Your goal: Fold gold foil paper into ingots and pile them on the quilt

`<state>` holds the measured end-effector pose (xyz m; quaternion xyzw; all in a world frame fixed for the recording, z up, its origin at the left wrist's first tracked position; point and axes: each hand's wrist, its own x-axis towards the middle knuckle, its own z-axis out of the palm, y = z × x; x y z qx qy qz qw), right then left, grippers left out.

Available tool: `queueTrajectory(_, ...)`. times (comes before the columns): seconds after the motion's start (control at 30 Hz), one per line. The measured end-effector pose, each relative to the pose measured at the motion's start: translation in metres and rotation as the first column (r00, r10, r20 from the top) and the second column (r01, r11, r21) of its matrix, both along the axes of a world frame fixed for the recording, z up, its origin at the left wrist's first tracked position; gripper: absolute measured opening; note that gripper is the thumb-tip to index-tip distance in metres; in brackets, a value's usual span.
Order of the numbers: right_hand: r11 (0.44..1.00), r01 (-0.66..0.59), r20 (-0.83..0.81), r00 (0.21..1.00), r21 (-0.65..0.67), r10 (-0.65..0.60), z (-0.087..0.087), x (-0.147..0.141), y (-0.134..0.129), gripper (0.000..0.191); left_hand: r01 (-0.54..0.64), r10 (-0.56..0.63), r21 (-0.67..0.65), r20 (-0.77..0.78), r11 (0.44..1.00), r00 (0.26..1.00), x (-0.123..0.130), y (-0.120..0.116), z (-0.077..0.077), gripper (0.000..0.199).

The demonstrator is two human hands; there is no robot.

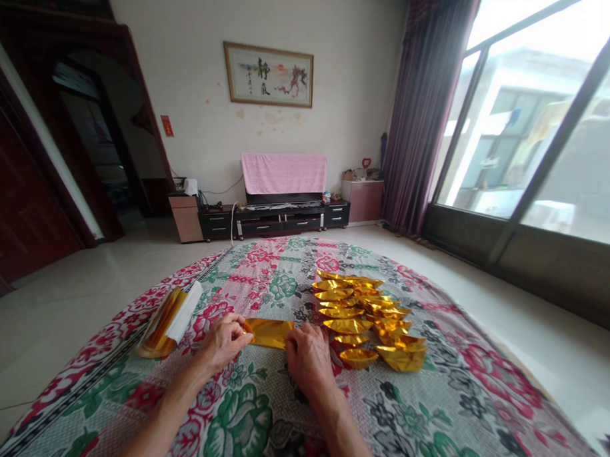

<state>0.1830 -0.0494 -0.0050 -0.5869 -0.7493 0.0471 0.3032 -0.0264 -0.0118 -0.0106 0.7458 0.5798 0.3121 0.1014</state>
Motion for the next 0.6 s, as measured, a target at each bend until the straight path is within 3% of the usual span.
queueTrajectory(0.6, 0.999, 0.038, -0.029, 0.999, 0.014, -0.038, -0.0041, -0.0002, 0.0015, 0.014, -0.006, 0.006, 0.009, 0.027, 1.000, 1.000, 0.0006, 0.0004, -0.0007, 0.020)
